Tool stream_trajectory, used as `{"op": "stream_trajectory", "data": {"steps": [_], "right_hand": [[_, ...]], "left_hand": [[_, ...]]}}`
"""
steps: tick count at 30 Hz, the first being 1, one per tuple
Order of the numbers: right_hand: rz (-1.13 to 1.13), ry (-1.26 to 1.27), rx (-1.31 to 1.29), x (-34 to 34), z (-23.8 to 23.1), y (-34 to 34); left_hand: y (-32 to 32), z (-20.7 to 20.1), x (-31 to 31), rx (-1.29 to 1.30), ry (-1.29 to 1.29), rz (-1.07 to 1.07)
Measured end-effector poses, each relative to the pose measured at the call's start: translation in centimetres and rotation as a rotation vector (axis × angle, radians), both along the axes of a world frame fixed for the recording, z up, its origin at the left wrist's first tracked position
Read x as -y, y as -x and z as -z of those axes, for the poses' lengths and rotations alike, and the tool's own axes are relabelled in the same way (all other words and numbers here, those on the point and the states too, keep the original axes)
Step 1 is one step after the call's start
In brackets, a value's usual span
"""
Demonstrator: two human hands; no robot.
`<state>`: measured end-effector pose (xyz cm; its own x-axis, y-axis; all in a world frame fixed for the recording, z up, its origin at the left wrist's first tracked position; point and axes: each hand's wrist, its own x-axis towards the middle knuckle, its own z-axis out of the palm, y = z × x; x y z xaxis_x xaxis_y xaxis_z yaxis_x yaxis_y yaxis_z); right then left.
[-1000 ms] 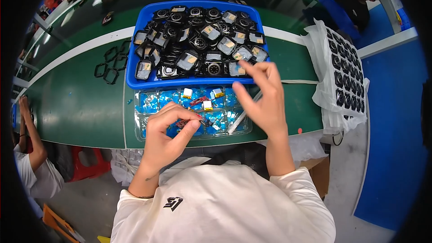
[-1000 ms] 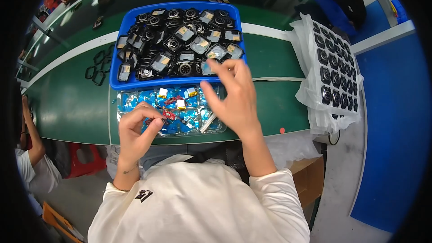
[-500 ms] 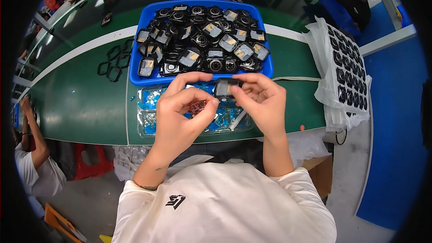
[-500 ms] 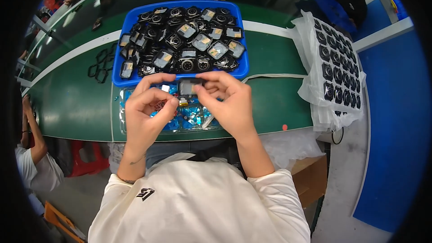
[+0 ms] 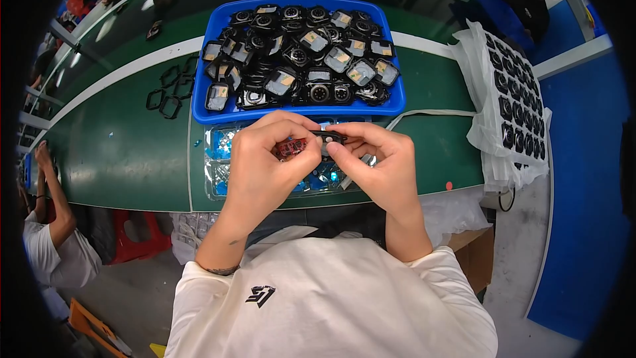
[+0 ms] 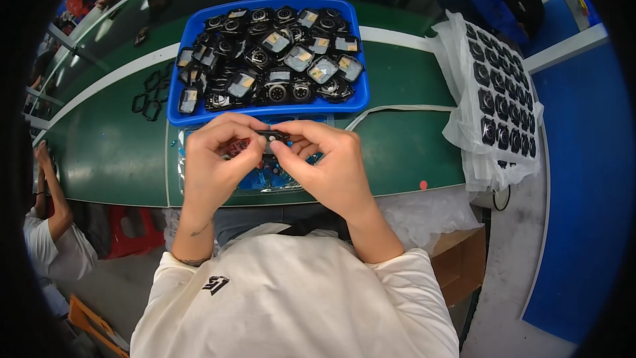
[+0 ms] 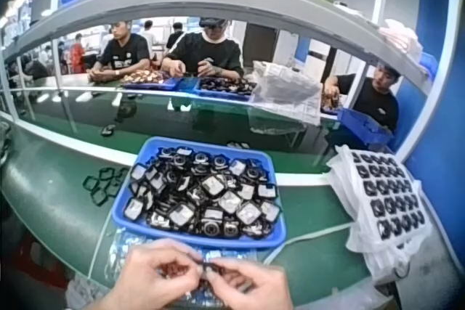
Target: Assembling small electronic devices by installing batteries and connecting components on an assembly line.
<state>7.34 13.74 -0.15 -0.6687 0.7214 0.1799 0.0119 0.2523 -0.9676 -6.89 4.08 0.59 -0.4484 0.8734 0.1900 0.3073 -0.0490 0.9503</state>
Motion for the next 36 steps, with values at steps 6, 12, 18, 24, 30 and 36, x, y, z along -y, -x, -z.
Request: {"op": "stream_trajectory", "data": {"steps": [6, 12, 18, 24, 30, 36], "right_hand": [[0.074, -0.063, -0.137, 0.4, 0.7, 0.7], [0.147, 0.262, -0.260, 0.2, 0.9, 0.6], [0.027, 0.353, -0.310, -0.2, 1.4, 0.9], [-0.012, 0.356, -0.340, -0.2, 1.4, 0.9], [0.181, -0.097, -0.245, 0.9, 1.5, 1.1], [0.039, -0.031, -0.306, 0.6, 1.5, 0.5]], "left_hand": [[-0.7, -0.1, -0.2, 0.026, 0.006, -0.025], [-1.9, 0.0, 0.6, 0.385, -0.111, -0.076], [-1.6, 0.5, 1.2, 0.173, -0.075, -0.067], [-1.5, 0.8, 1.8, 0.551, -0.078, -0.067], [-1.8, 1.1, 1.2, 0.647, -0.065, -0.073], [-0.8, 2.2, 1.5, 0.657, -0.024, 0.000]]}}
